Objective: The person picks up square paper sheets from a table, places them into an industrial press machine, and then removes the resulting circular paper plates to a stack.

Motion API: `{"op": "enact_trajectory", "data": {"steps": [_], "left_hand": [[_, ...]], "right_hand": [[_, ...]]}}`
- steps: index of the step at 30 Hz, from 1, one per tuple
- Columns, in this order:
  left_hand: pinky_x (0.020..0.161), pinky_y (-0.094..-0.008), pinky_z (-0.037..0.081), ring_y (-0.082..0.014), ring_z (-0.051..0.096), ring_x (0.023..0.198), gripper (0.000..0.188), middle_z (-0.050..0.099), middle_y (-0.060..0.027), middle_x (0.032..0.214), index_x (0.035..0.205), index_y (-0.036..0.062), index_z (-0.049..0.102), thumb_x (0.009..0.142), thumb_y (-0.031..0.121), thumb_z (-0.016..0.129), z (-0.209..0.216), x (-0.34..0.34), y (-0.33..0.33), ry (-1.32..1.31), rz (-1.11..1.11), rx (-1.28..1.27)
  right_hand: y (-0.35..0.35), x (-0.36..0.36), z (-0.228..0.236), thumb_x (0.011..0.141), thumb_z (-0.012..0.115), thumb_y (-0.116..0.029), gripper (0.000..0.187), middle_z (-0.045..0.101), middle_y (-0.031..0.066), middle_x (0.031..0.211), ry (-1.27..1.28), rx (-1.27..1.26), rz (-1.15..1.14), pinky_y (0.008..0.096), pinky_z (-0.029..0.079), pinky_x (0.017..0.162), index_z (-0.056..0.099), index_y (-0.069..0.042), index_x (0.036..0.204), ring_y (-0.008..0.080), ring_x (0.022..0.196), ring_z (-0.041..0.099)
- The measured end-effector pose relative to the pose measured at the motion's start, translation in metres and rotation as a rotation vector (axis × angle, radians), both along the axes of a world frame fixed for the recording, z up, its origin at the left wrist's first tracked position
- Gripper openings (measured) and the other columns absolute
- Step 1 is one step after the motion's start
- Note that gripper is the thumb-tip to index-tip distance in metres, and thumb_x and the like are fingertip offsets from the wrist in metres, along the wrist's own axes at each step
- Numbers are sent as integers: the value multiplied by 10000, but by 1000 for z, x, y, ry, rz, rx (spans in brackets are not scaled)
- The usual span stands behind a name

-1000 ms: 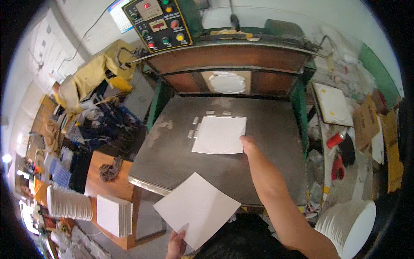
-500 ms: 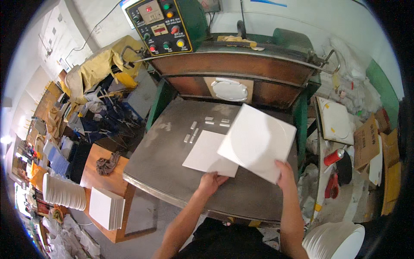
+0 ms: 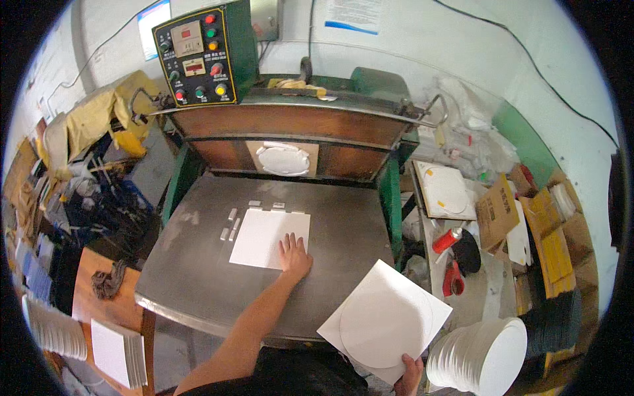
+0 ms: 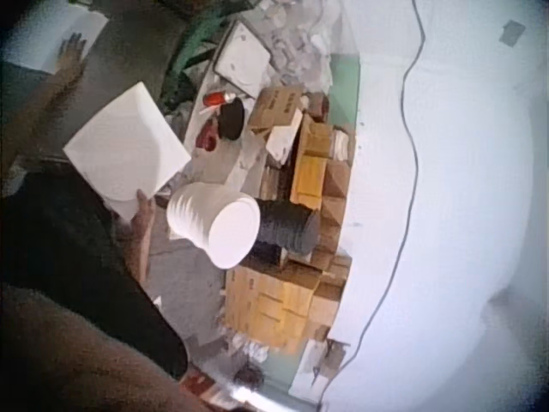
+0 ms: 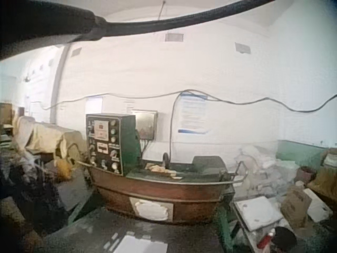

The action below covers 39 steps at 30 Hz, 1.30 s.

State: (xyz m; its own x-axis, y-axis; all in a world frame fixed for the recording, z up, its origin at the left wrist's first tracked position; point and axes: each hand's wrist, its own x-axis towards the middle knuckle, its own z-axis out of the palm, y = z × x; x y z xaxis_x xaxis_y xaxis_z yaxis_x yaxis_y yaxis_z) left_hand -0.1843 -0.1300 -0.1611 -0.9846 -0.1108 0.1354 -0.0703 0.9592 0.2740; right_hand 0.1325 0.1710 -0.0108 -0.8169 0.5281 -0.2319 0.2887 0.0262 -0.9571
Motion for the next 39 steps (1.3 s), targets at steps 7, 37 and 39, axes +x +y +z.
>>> {"op": "enact_trajectory", "data": {"steps": [7, 37, 39], "left_hand": [[1122, -585, 133, -365, 262, 1384, 440, 414, -158, 1412, 1272, 48, 496, 865, 214, 517, -34, -36, -5, 26, -21, 53], [949, -432, 482, -268, 524, 1194, 435, 499, -103, 1348, 1386, 57, 390, 969, 127, 497, 216, 225, 344, -1234, -1093, 1592], [901, -421, 511, -253, 568, 1126, 401, 542, -114, 1288, 1340, 50, 428, 958, 133, 518, 223, 233, 399, -1241, -1099, 1527]], "right_hand": [[-56, 10, -38, 819, 593, -119, 503, 586, 178, 1155, 213, -432, -202, 378, 481, 873, 464, 55, 1273, 266, 1008, 596], [32, 561, -59, 871, 554, -143, 178, 623, 243, 857, -914, 882, -1400, 507, 453, 678, 566, -8, 986, 448, 809, 592], [37, 589, -93, 872, 539, -132, 263, 638, 213, 869, -1028, 971, -1432, 512, 458, 729, 576, -27, 1110, 403, 821, 613]]}}
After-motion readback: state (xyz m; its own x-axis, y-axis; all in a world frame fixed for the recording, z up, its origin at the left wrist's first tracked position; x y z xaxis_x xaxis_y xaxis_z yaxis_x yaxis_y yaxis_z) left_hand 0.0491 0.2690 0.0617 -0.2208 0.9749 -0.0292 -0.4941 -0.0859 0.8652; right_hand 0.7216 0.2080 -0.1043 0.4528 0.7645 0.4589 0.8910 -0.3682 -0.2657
